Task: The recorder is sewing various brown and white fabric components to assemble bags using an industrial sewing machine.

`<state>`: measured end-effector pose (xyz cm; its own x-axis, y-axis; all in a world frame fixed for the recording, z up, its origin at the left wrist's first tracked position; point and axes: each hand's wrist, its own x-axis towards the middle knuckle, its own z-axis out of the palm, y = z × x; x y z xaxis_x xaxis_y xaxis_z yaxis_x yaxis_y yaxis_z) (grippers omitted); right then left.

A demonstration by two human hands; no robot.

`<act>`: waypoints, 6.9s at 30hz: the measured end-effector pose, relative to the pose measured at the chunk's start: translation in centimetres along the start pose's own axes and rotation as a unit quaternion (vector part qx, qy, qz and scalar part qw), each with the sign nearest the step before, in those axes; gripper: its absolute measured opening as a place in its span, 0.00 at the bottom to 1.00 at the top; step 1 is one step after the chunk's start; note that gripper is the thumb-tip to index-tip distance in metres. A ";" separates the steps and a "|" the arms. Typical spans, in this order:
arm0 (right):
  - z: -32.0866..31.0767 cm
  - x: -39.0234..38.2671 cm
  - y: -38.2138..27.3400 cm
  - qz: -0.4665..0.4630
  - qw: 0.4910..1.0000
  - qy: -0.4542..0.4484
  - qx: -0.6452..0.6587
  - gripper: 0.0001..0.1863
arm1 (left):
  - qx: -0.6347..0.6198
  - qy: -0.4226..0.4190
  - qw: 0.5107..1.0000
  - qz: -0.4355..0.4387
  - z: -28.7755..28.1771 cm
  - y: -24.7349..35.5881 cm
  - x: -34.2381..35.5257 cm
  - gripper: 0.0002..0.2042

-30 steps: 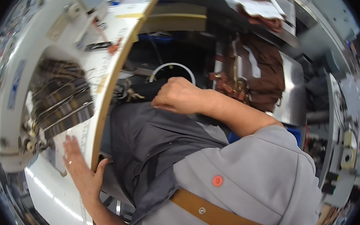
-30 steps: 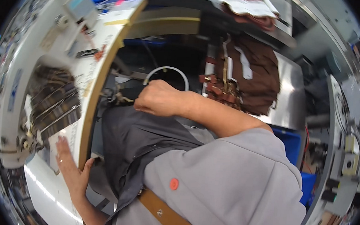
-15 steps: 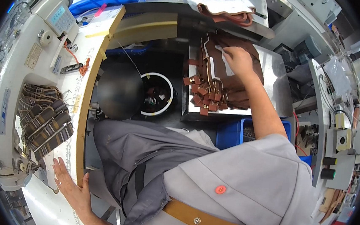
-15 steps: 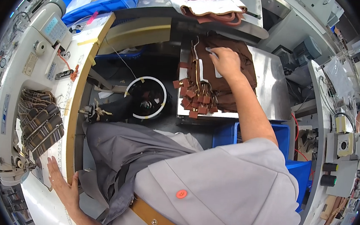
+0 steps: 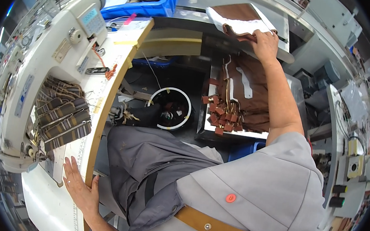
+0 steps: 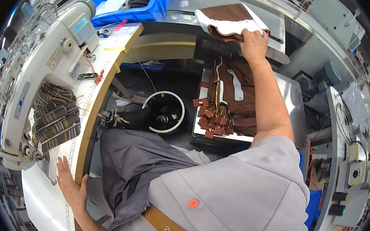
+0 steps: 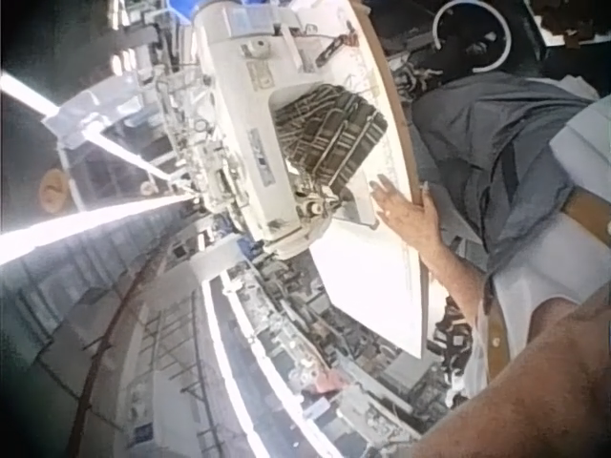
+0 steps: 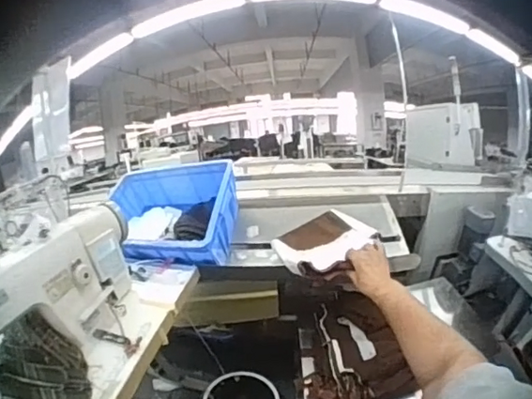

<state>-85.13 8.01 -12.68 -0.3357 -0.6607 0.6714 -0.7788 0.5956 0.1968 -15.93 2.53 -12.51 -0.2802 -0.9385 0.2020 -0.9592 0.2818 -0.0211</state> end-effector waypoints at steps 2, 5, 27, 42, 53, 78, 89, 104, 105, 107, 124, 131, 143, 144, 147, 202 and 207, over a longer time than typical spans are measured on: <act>0.3 1.1 1.1 0.020 0.997 0.061 0.048 0.11 | 0.010 0.004 1.000 0.001 -0.2 0.4 -0.1 0.47; 0.1 4.0 4.3 0.027 0.979 0.157 0.129 0.11 | -0.005 0.008 1.000 0.008 0.3 0.7 0.6 0.47; -26.6 -0.7 -32.0 -0.088 0.348 -0.285 0.889 0.19 | -0.448 0.244 0.857 -0.078 -5.3 2.0 -5.4 0.58; -39.0 -6.0 -63.3 -0.296 0.242 -0.264 0.886 0.15 | 0.290 0.578 0.747 -0.156 -10.5 -12.5 -16.1 0.19; -26.9 -10.2 -59.2 -0.392 0.367 -0.440 0.720 0.18 | 0.039 0.510 0.793 -0.330 -1.9 -12.8 -22.6 0.35; -31.5 -14.2 -58.3 -0.461 0.479 -0.207 0.717 0.18 | -0.072 0.273 0.928 -0.242 -9.3 -13.5 -12.3 0.10; -30.0 -13.7 -57.6 -0.454 0.454 -0.213 0.737 0.15 | 0.136 0.343 0.914 -0.169 -6.1 -13.7 -11.6 0.17; -14.4 -8.2 -37.5 -0.365 0.685 -0.033 0.630 0.09 | 0.251 0.332 0.896 -0.153 -3.8 -19.9 -8.0 0.25; -13.0 -8.7 -35.5 -0.356 0.705 -0.040 0.612 0.09 | 0.272 0.358 0.886 -0.108 -3.8 -20.0 -8.0 0.28; -10.2 -9.6 -31.4 -0.316 0.763 -0.080 0.559 0.10 | 0.261 0.374 0.890 -0.028 -3.9 -17.8 -7.2 0.30; 1.7 -16.9 6.2 0.273 0.922 -0.275 0.006 0.30 | 0.080 0.286 0.950 0.097 0.6 -3.2 -3.5 0.21; 1.6 -17.4 4.7 0.258 0.923 -0.287 -0.004 0.26 | 0.067 0.260 0.961 0.071 0.4 -4.3 -4.9 0.19; -7.2 -10.3 -14.2 0.071 0.817 -0.162 0.549 0.14 | -0.373 -0.009 0.915 0.156 0.2 8.6 -2.0 0.19; -8.0 -10.8 -15.6 0.039 0.823 -0.173 0.539 0.14 | -0.405 -0.063 0.897 0.168 0.3 10.1 -1.4 0.21; -7.6 -13.4 -17.1 -0.069 0.837 -0.154 0.520 0.10 | -0.453 -0.154 0.852 0.214 1.6 14.6 0.2 0.28; 7.7 -20.8 -5.6 -0.084 0.949 -0.287 0.098 0.30 | -0.417 -0.228 0.787 0.393 5.3 23.7 2.5 0.07; 7.4 -20.9 -5.6 -0.085 0.959 -0.242 0.123 0.31 | -0.326 -0.316 0.827 0.331 6.5 24.8 3.3 0.25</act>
<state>-77.70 15.13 -33.16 -0.3525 -0.9089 0.2226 -0.9257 0.3736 0.0596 -40.89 5.12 -18.68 -0.8969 -0.3948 -0.1991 -0.4221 0.6303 0.6516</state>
